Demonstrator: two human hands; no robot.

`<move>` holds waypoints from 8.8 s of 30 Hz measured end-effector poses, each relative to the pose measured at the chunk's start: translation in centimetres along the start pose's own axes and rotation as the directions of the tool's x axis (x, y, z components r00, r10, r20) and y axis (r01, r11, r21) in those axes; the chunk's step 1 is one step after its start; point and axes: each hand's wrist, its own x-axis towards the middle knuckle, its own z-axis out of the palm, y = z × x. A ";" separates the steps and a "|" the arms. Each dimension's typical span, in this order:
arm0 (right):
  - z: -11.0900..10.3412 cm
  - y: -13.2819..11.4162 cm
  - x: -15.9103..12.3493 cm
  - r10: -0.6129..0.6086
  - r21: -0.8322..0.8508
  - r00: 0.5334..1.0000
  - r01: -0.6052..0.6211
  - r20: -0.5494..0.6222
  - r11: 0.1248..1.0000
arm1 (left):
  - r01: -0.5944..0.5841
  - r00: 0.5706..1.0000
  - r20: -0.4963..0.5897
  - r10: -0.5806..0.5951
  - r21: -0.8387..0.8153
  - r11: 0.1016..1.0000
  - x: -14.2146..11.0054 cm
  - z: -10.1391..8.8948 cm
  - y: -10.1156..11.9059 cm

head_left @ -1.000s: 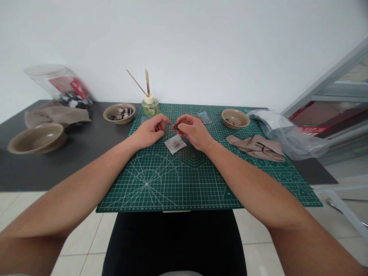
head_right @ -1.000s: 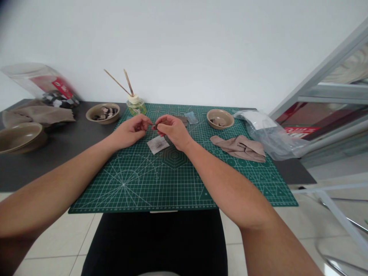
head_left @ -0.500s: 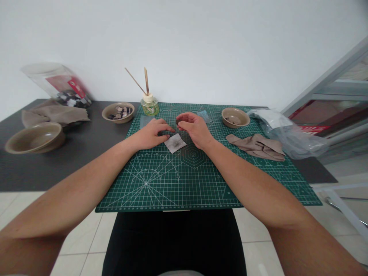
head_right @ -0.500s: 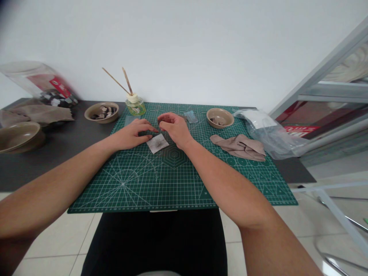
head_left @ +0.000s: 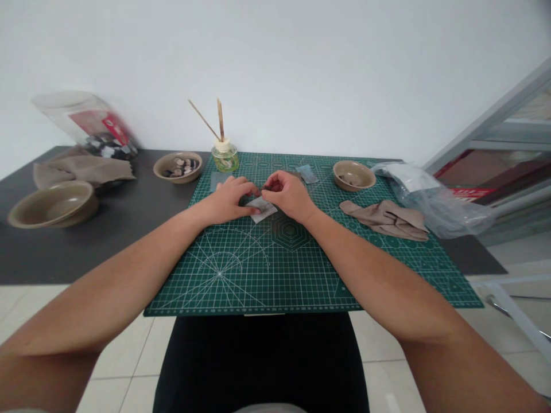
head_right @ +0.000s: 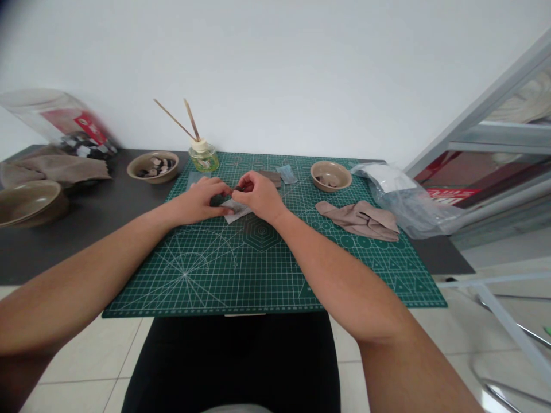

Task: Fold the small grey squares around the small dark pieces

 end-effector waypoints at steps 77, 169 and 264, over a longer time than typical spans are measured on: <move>-0.1 -1.0 -0.4 -0.132 -0.525 0.942 0.285 0.309 0.802 | 0.069 0.997 0.029 -0.069 -0.008 0.998 0.0 -0.4 -1.5; -1.1 -1.8 -0.7 -0.078 -0.540 0.915 0.301 0.396 0.786 | 0.178 0.972 0.136 -0.190 0.096 0.979 -0.4 -1.1 0.1; 0.9 -0.7 -0.4 -0.155 -0.624 0.895 0.407 0.418 0.667 | 0.202 0.956 0.186 -0.228 0.147 0.968 -0.2 -1.5 0.8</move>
